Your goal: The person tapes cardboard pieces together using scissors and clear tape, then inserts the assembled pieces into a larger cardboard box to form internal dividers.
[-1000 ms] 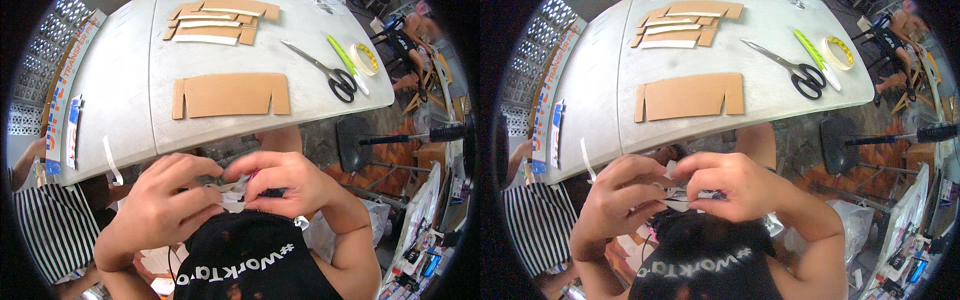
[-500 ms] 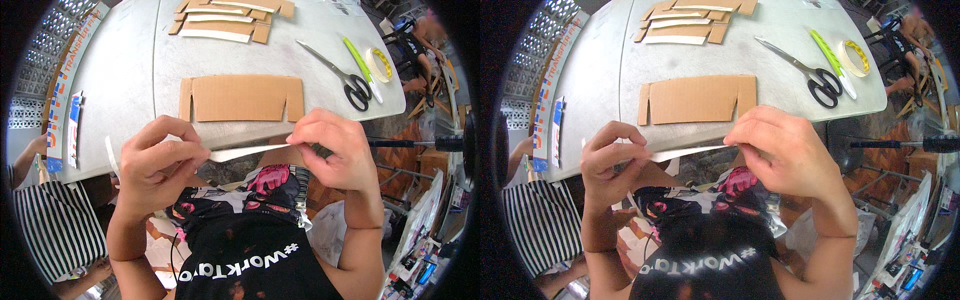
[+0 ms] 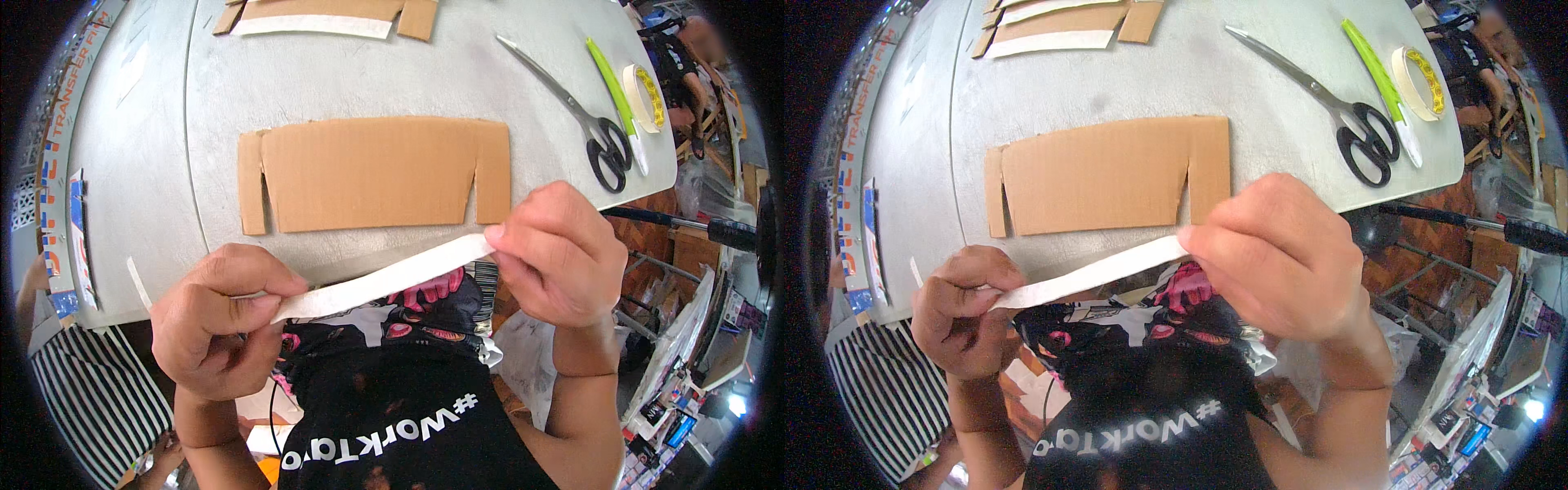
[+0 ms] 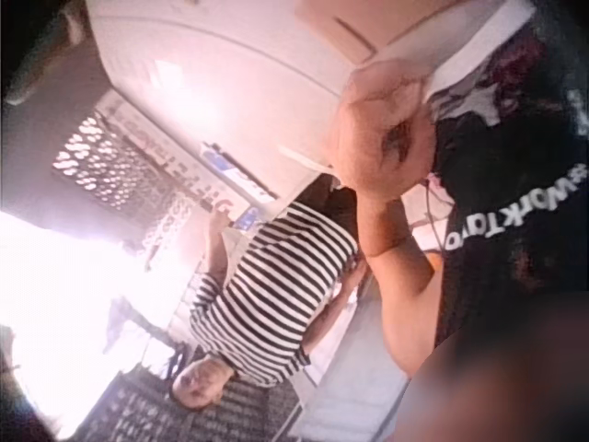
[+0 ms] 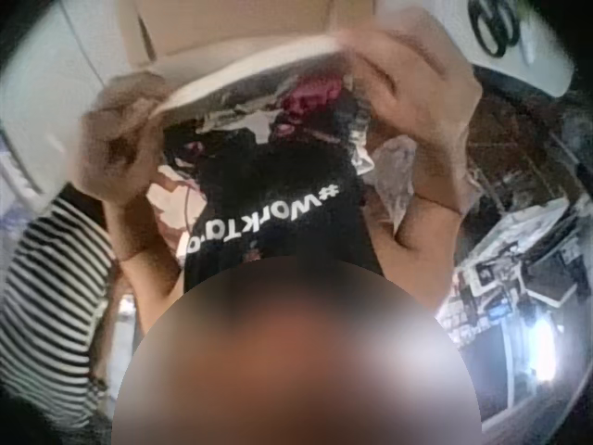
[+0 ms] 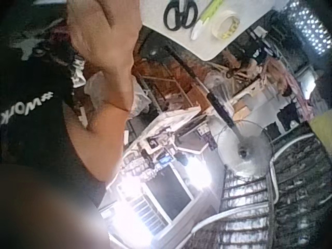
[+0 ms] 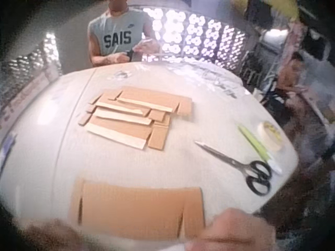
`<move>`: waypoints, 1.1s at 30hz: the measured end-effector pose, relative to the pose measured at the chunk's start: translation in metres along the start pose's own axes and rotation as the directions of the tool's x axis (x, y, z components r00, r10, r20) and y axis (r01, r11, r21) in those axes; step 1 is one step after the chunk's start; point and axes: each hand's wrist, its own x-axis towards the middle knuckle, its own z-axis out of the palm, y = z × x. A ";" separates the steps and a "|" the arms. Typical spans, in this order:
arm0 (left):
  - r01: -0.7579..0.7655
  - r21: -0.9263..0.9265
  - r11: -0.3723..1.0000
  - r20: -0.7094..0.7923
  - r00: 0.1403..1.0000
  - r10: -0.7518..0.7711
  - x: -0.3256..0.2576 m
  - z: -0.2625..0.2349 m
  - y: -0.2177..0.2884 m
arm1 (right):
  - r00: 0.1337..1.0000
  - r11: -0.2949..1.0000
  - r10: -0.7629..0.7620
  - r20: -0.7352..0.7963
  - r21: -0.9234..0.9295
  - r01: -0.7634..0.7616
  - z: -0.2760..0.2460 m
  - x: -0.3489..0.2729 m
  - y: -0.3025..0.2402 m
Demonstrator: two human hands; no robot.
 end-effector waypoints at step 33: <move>-0.194 0.642 0.741 0.083 0.979 0.184 0.007 -0.008 -0.023 | 0.982 0.971 0.004 0.191 -0.235 0.042 -0.001 -0.001 -0.015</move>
